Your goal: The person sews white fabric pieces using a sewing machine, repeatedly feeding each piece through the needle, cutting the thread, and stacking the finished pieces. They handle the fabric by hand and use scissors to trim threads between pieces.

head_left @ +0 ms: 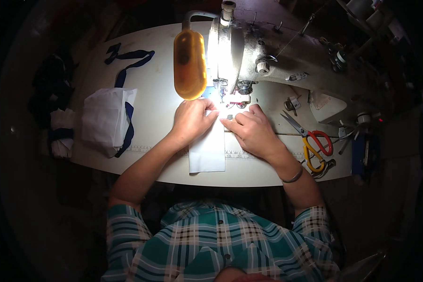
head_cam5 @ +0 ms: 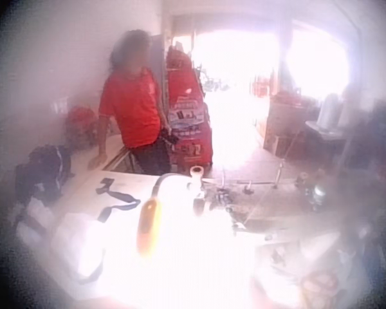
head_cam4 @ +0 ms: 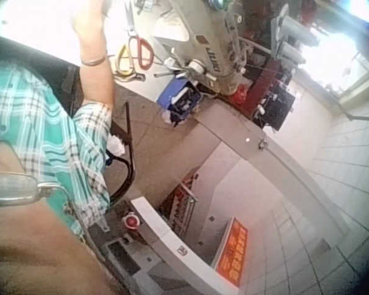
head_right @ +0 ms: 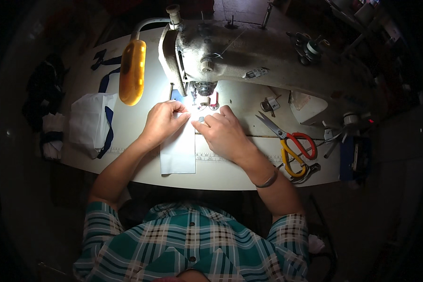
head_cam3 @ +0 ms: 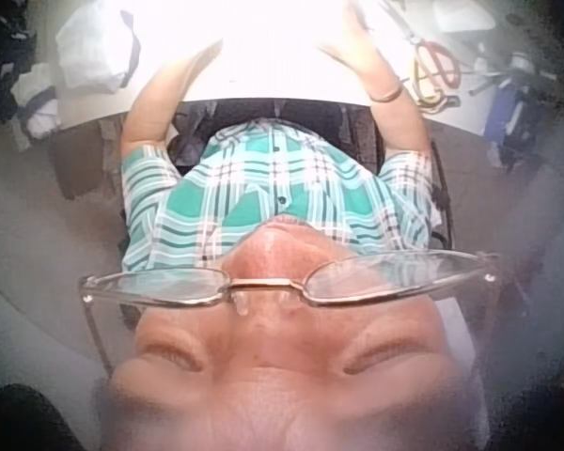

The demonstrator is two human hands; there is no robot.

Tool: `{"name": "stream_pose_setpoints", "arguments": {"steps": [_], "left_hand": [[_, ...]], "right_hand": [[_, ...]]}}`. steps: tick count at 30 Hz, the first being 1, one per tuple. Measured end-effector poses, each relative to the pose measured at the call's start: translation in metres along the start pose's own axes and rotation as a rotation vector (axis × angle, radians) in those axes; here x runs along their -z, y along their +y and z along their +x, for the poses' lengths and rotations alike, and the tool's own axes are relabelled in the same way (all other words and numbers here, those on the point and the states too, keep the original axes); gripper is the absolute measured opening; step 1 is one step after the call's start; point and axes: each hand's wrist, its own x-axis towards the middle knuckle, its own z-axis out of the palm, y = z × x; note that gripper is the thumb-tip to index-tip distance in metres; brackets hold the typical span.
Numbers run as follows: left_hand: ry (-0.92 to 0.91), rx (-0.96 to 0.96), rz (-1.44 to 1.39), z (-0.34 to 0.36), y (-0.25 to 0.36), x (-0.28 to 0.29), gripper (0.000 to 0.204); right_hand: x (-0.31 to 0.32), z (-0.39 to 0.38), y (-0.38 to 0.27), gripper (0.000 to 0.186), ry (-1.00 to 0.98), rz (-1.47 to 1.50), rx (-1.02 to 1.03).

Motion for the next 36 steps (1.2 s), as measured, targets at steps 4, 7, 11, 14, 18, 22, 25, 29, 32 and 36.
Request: {"name": "stream_pose_setpoints", "arguments": {"steps": [4, 7, 11, 14, 18, 22, 25, 29, 32, 36], "left_hand": [[0.344, -0.395, 0.31, -0.025, 0.009, -0.004, 0.024], [0.249, -0.642, 0.295, -0.049, 0.004, -0.004, 0.029], [0.272, -0.594, 0.258, -0.055, -0.006, -0.015, 0.033], [0.225, -0.579, 0.235, -0.042, -0.004, -0.012, 0.032], [0.237, -0.577, 0.252, -0.032, -0.009, -0.017, 0.033], [0.235, -0.576, 0.237, -0.028, -0.012, -0.018, 0.032], [0.232, -0.569, 0.228, -0.027, -0.011, -0.018, 0.03], [0.266, -0.587, 0.207, -0.029, -0.01, -0.017, 0.024], [0.286, -0.677, 0.172, -0.03, -0.016, -0.02, 0.019], [0.293, -0.688, 0.163, -0.029, -0.013, -0.015, 0.015]], "right_hand": [[0.0, -0.001, 0.0, 0.027, -0.017, -0.015, -0.003], [-0.001, -0.001, 0.001, 0.027, -0.021, -0.024, -0.012], [-0.004, 0.002, 0.001, 0.029, -0.03, -0.048, -0.043], [-0.007, 0.004, 0.003, 0.031, 0.018, -0.085, -0.079], [-0.008, 0.007, 0.007, 0.032, 0.024, -0.106, -0.096], [-0.01, 0.006, 0.008, 0.031, 0.019, -0.104, -0.108], [-0.007, 0.006, 0.007, 0.03, 0.024, -0.085, -0.102], [-0.003, 0.004, 0.008, 0.029, 0.031, -0.087, -0.057], [-0.001, 0.004, 0.007, 0.028, 0.032, -0.074, -0.052], [-0.003, 0.002, 0.009, 0.029, 0.017, -0.067, -0.057]]}}
